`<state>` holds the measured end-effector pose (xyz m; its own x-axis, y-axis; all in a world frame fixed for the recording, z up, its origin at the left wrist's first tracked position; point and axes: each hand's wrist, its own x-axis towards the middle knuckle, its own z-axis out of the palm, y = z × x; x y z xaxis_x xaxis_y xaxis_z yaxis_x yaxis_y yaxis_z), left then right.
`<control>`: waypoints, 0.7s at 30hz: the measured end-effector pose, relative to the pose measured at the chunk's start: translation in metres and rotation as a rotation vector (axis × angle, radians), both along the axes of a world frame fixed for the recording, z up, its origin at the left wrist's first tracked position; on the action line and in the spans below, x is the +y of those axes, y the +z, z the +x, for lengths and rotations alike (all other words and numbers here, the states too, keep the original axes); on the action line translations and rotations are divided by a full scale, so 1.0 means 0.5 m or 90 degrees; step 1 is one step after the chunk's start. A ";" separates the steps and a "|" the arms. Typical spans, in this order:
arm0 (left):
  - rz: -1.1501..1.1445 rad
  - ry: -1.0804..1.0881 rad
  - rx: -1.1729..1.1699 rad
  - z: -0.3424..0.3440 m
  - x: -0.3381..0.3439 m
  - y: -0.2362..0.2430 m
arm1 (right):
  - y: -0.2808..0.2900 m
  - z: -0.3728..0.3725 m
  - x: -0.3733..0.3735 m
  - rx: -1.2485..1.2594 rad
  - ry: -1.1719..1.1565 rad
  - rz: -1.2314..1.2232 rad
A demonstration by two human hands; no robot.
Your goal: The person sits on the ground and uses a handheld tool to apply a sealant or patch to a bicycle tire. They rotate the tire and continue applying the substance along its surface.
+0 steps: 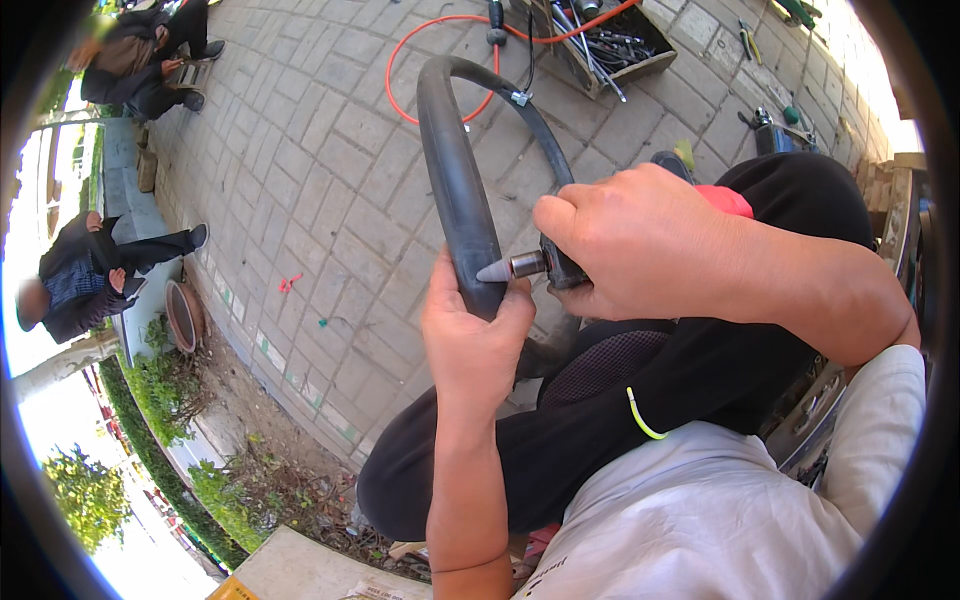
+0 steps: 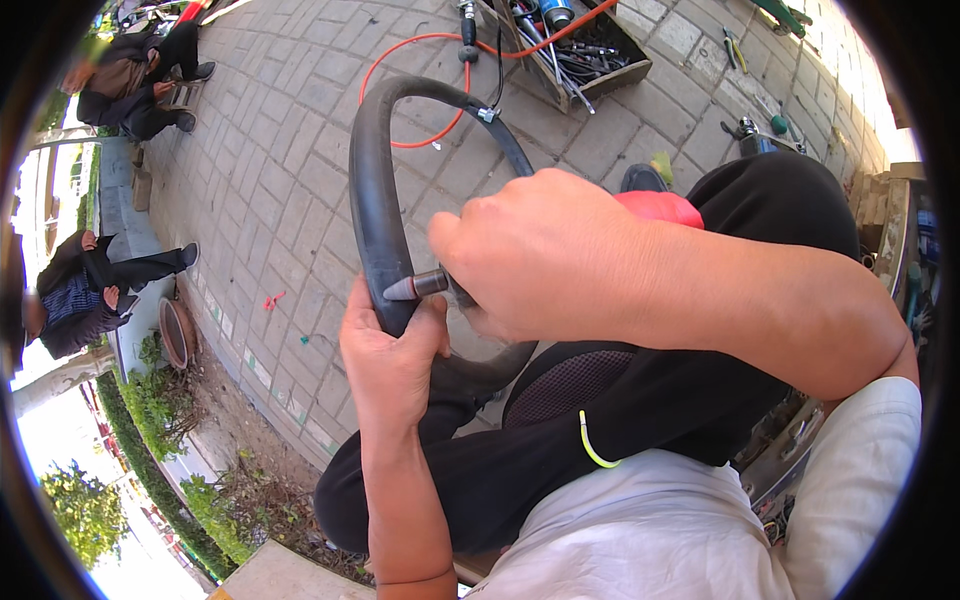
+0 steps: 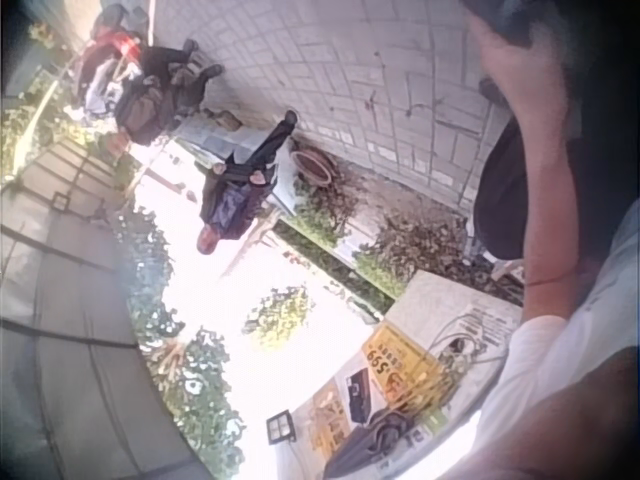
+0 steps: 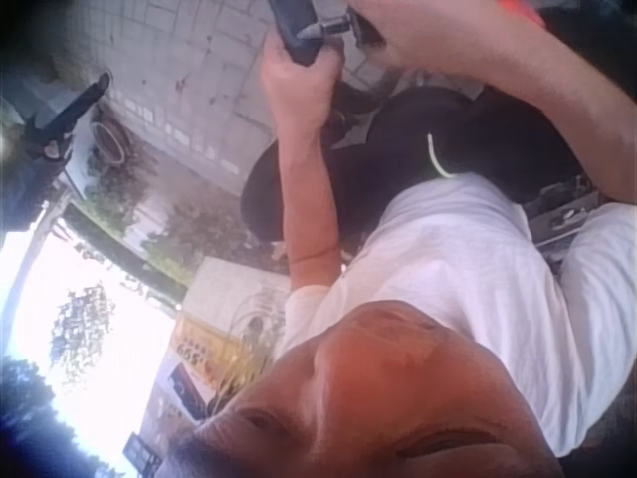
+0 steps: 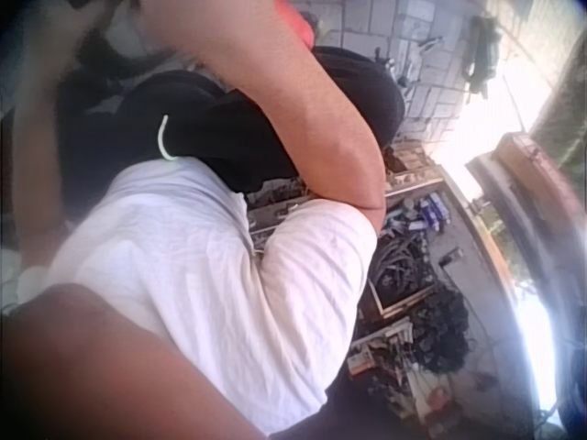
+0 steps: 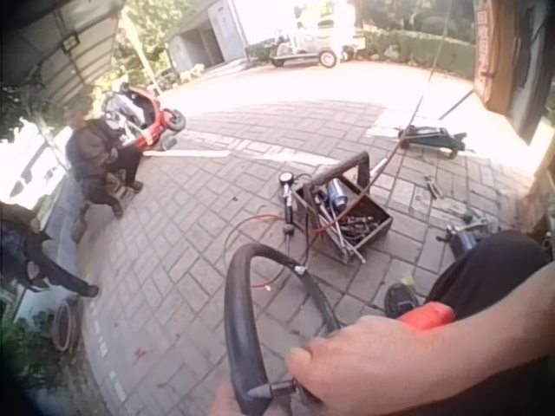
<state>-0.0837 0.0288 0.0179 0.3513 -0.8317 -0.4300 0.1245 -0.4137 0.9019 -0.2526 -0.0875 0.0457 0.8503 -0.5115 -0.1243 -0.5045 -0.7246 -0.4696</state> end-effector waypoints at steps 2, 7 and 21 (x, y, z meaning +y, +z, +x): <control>0.000 -0.003 -0.003 -0.001 0.002 -0.001 | -0.001 0.000 -0.005 -0.006 -0.014 -0.020; -0.003 0.013 0.015 -0.004 -0.001 0.004 | -0.003 -0.001 -0.002 -0.003 0.005 0.004; -0.003 0.012 0.010 -0.004 0.000 0.001 | 0.000 -0.002 -0.005 0.005 0.001 0.010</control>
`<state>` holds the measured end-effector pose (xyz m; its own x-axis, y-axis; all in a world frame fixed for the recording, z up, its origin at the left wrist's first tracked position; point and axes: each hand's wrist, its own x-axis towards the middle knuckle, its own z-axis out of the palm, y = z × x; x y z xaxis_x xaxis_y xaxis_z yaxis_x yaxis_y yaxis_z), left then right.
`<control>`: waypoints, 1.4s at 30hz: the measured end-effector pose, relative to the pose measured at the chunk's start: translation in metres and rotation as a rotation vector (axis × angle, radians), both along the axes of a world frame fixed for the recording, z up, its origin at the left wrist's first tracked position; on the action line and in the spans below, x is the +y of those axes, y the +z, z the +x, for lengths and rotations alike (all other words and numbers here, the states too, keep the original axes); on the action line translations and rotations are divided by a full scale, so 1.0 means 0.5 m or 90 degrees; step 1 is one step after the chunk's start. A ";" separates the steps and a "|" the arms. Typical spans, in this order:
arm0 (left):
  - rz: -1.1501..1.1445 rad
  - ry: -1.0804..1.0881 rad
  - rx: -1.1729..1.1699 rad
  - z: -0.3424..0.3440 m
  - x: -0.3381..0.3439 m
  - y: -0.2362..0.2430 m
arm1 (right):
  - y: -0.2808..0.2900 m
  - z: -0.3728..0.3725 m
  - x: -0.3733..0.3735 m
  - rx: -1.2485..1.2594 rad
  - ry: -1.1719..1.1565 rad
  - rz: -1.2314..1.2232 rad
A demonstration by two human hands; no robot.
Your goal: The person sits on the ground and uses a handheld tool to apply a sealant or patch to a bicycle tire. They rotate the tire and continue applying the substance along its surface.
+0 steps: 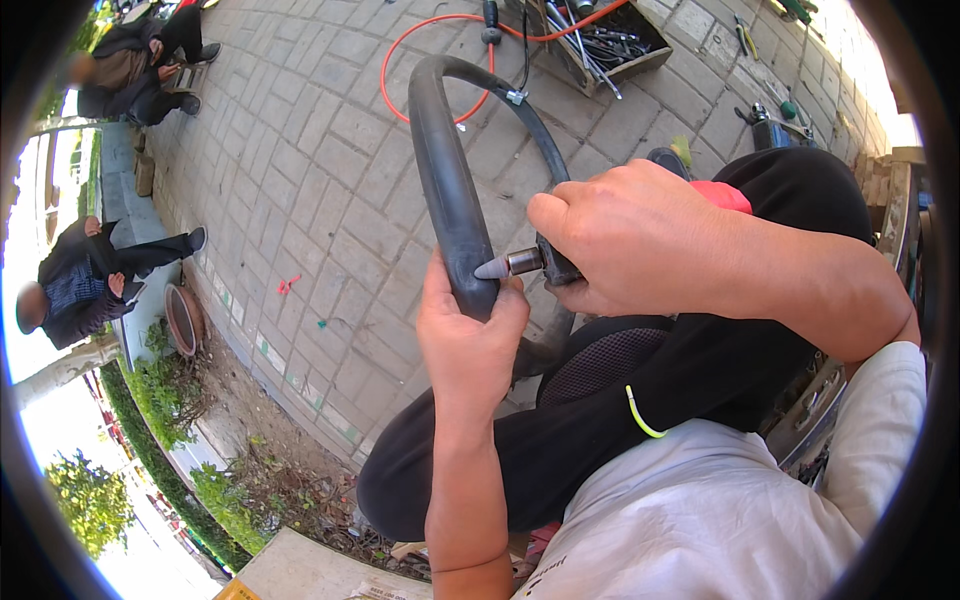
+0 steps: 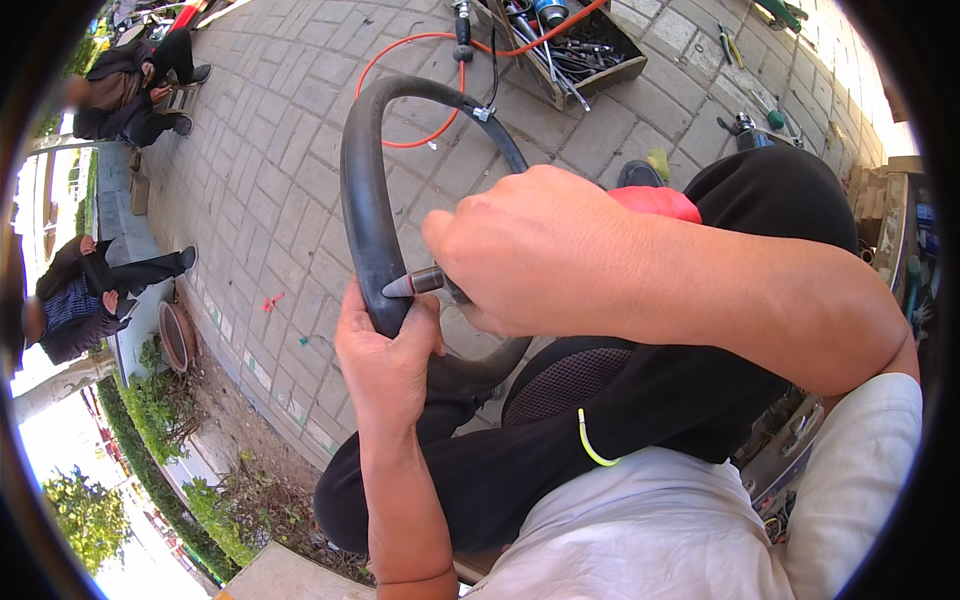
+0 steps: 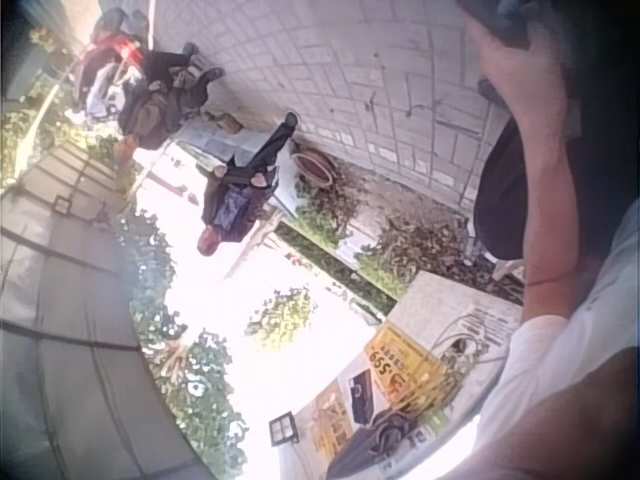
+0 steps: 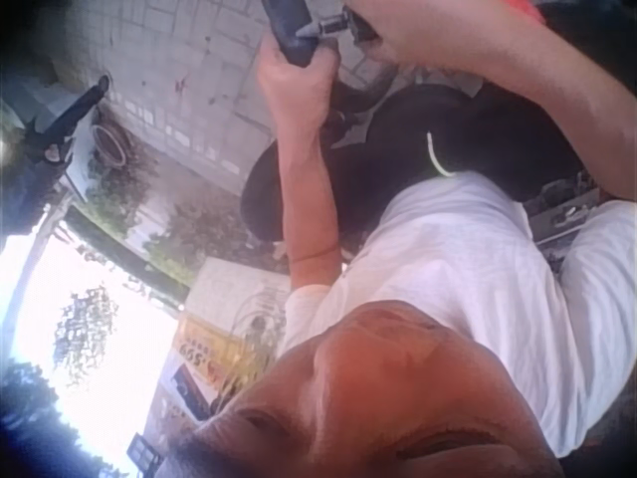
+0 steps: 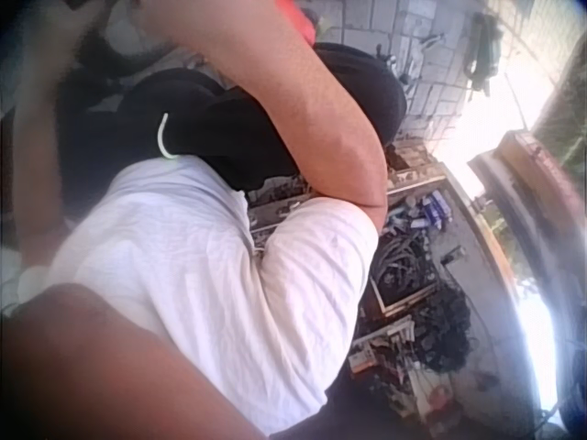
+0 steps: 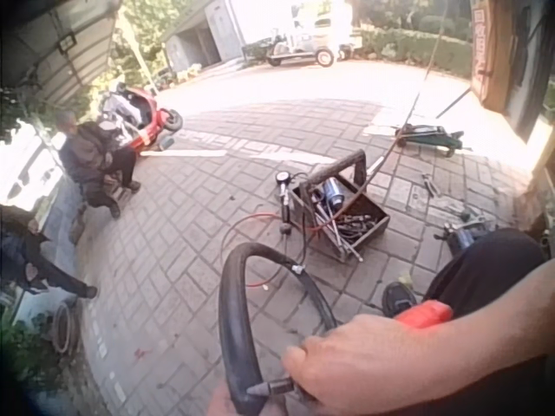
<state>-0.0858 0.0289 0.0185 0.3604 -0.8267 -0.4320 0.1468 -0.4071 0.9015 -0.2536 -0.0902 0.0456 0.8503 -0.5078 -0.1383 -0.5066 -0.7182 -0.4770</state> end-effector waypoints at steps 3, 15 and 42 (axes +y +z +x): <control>0.007 -0.008 -0.031 0.001 0.001 -0.002 | 0.000 0.001 0.001 -0.001 0.002 -0.002; 0.017 -0.010 -0.024 -0.002 0.002 0.000 | 0.002 0.003 0.004 0.001 0.002 0.000; 0.008 -0.065 -0.041 -0.010 0.013 0.003 | -0.006 0.012 0.001 -0.001 -0.014 0.017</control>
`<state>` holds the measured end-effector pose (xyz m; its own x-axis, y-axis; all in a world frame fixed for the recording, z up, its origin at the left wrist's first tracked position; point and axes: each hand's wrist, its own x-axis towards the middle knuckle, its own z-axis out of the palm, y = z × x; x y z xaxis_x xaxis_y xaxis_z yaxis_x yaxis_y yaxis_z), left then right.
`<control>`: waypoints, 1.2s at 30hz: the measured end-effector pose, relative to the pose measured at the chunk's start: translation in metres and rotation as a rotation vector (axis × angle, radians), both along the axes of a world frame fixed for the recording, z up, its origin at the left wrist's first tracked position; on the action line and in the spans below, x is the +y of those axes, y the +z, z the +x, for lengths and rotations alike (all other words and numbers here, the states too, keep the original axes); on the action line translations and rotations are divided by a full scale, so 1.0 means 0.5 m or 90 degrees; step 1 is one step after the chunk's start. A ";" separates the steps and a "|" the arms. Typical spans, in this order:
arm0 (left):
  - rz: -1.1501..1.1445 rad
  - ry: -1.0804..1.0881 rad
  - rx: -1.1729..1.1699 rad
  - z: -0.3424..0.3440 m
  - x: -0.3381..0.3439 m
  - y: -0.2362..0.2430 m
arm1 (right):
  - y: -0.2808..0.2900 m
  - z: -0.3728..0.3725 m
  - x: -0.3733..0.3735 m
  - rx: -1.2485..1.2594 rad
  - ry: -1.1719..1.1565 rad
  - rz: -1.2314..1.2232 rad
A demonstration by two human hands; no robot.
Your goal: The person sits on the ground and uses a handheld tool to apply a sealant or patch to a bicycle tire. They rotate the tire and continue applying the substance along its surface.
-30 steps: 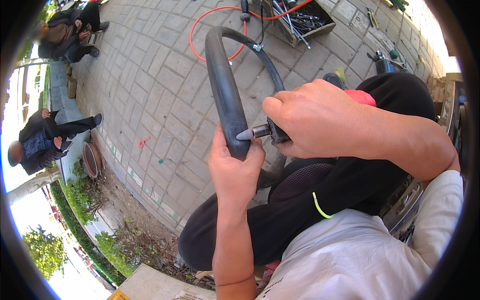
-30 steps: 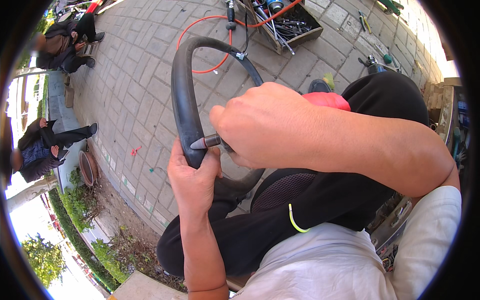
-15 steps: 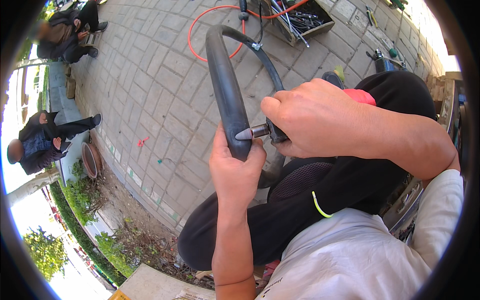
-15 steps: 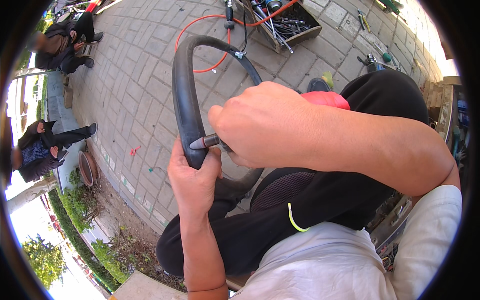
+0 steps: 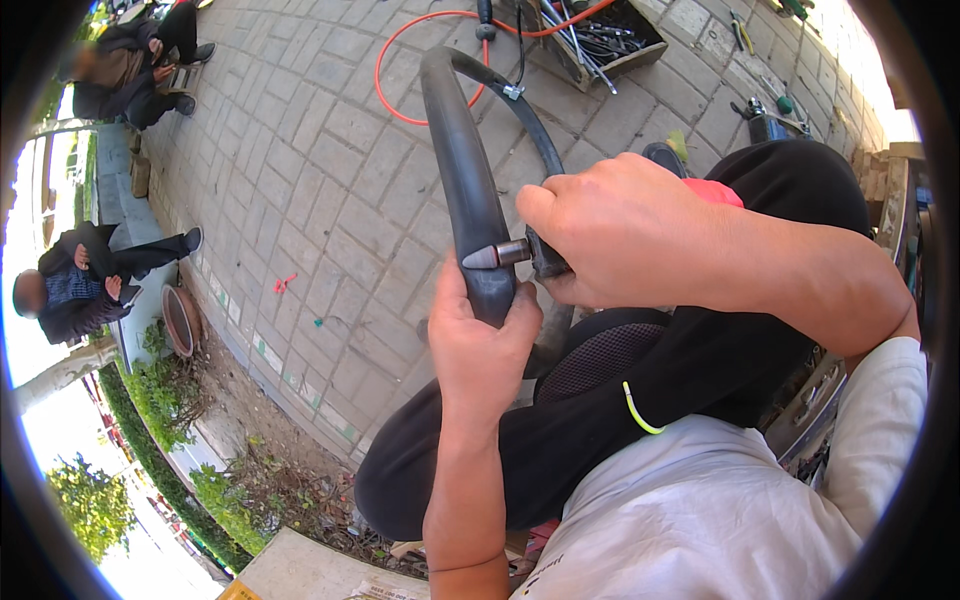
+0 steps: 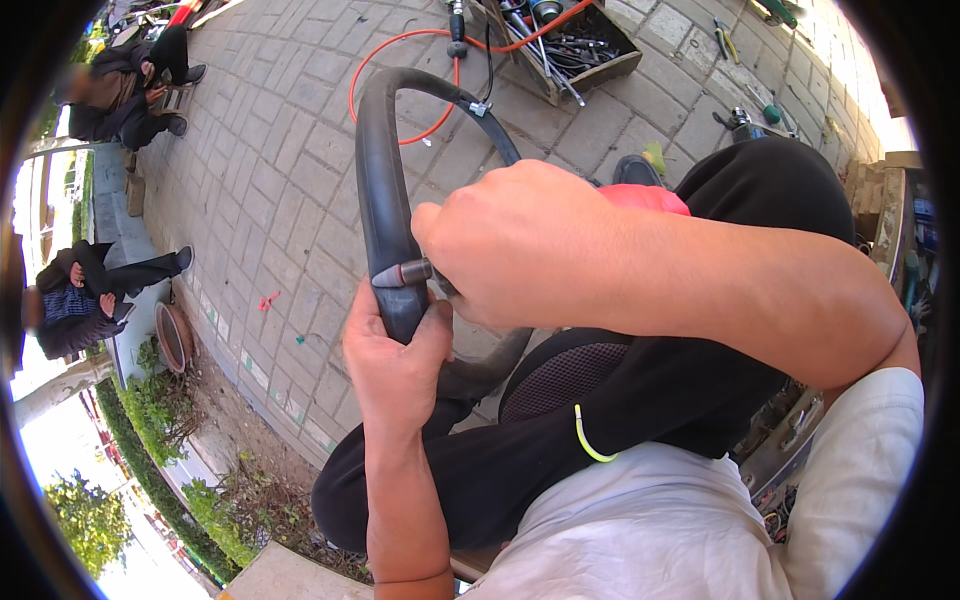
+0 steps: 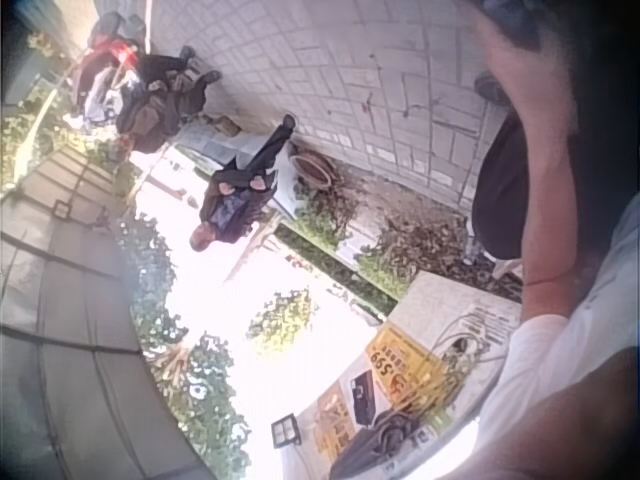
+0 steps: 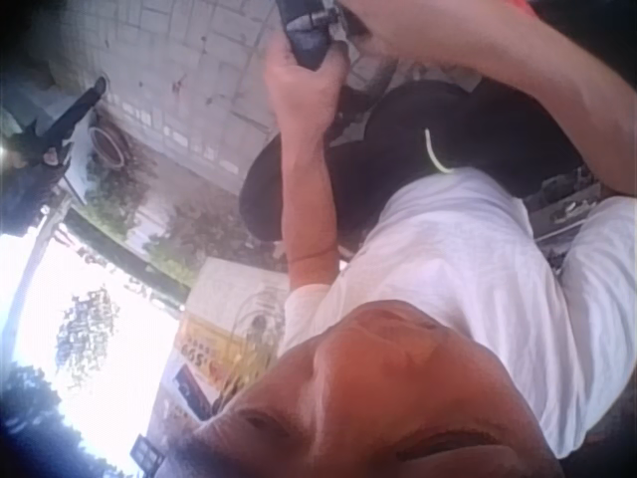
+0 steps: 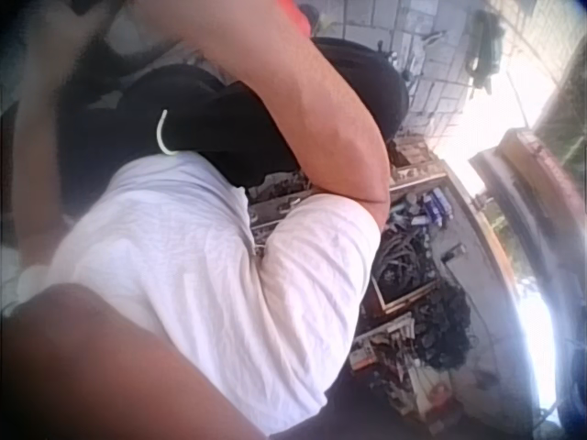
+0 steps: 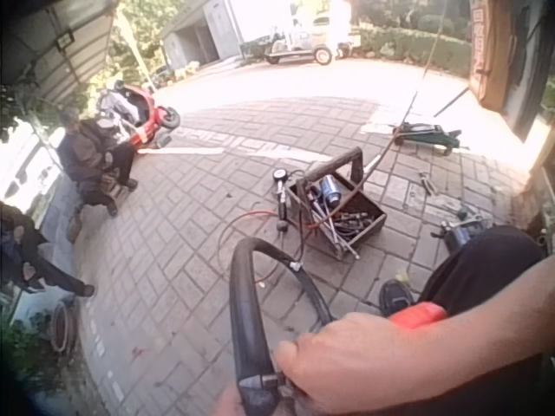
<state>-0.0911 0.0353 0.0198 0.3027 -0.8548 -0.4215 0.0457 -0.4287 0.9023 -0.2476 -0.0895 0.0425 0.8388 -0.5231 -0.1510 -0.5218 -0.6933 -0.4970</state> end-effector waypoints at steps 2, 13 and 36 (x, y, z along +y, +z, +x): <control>-0.013 0.010 0.018 -0.005 0.003 -0.003 | -0.008 -0.002 -0.001 -0.022 -0.015 -0.013; -0.064 -0.005 0.115 0.003 0.016 -0.028 | -0.012 -0.009 0.017 -0.070 0.010 -0.016; -0.258 -0.037 0.250 -0.021 0.169 -0.058 | -0.074 -0.070 0.161 -0.066 -0.009 -0.068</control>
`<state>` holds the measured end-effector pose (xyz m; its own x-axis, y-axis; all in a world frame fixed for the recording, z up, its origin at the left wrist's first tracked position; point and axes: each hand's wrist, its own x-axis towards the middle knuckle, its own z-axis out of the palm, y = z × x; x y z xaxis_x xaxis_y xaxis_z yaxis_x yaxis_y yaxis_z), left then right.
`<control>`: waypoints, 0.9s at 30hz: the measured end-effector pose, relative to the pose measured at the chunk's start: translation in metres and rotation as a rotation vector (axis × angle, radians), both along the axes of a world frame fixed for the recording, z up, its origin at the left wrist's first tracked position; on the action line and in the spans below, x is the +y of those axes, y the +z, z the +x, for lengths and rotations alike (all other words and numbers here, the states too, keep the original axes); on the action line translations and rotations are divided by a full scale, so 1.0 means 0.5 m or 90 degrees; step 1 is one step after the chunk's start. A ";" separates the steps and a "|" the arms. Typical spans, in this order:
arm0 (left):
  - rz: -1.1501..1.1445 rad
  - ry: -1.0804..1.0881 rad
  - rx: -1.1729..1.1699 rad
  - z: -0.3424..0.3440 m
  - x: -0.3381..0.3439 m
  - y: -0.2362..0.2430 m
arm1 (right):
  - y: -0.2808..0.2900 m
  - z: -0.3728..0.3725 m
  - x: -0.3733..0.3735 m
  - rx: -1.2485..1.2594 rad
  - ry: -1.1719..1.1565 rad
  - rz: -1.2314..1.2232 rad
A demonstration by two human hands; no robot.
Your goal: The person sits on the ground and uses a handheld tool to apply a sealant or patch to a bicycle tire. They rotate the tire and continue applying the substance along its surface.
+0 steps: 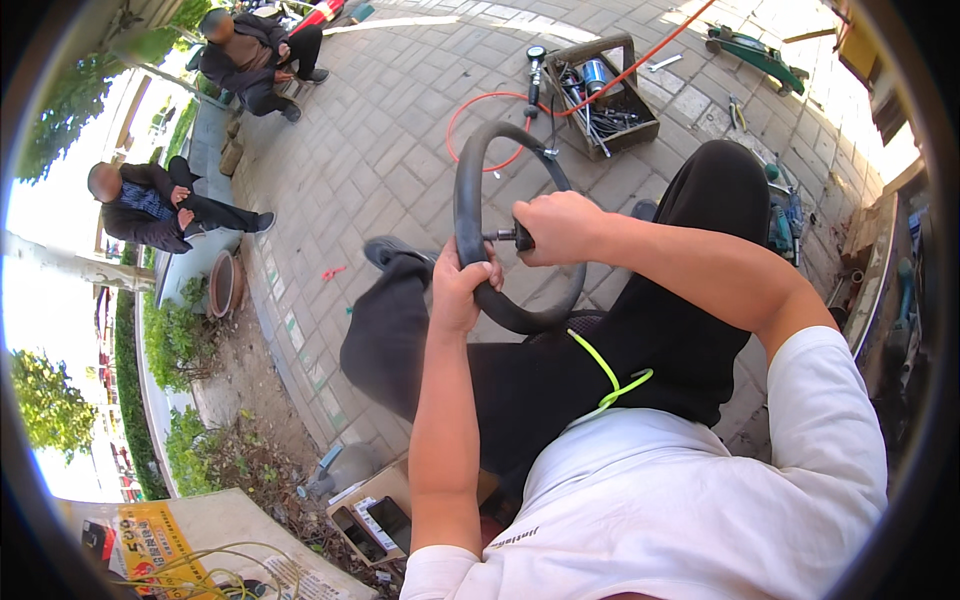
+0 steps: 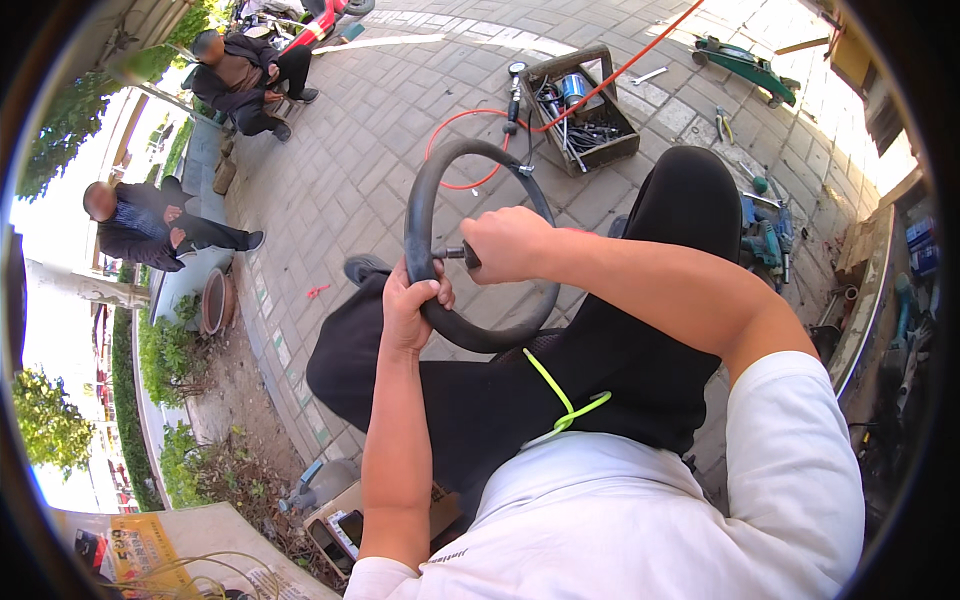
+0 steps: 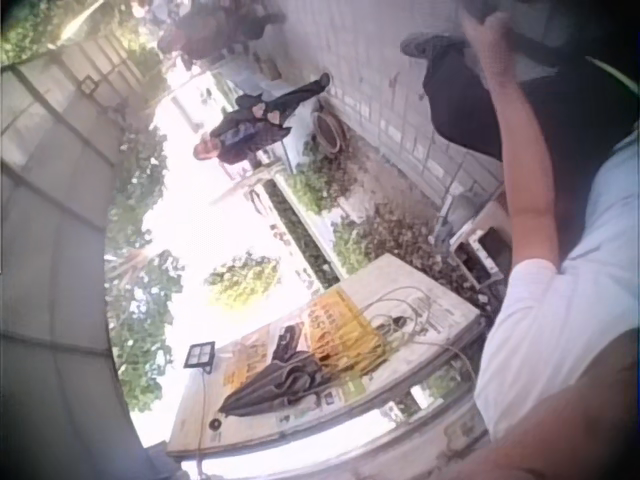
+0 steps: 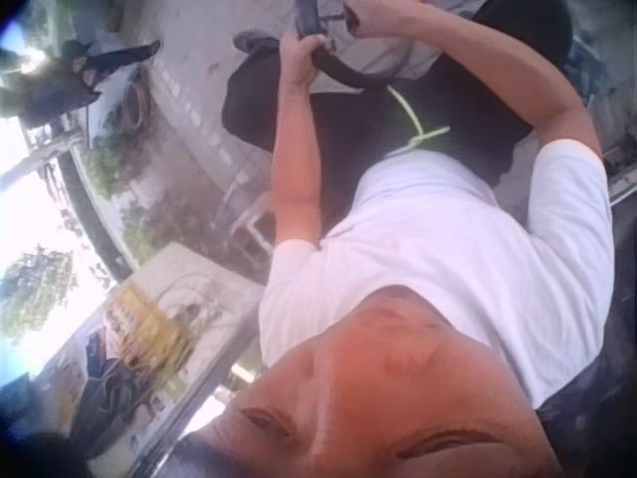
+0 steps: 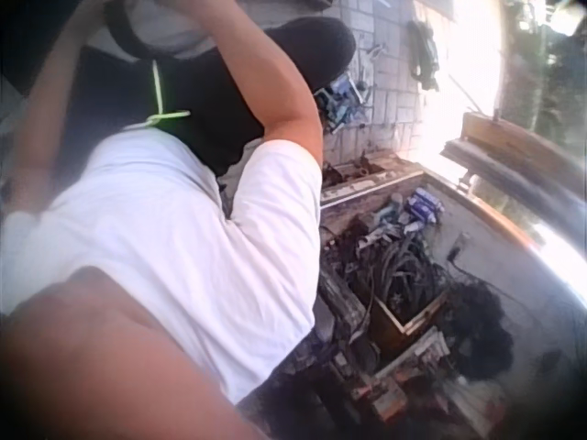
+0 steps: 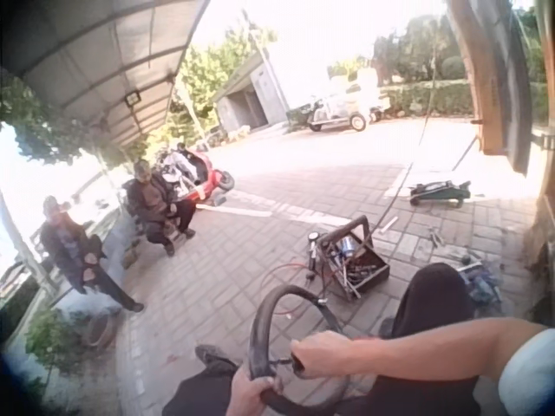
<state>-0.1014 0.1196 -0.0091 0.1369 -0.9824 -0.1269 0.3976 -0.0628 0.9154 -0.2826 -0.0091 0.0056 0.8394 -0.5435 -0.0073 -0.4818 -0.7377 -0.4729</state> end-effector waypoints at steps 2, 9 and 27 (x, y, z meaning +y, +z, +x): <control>-0.006 -0.031 -0.028 -0.013 -0.012 0.015 | -0.014 -0.015 -0.003 0.008 -0.038 -0.009; -0.052 0.068 0.003 -0.037 0.004 0.004 | 0.078 -0.122 -0.077 -0.149 -0.293 -0.038; 0.105 0.061 0.217 -0.077 -0.048 -0.017 | 0.054 -0.070 -0.028 -0.071 0.026 -0.001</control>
<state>-0.1399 0.0956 -0.0176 0.1505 -0.9297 -0.3361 0.6885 -0.1454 0.7105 -0.3175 -0.0233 0.0324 0.8561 -0.5092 0.0878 -0.3965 -0.7563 -0.5204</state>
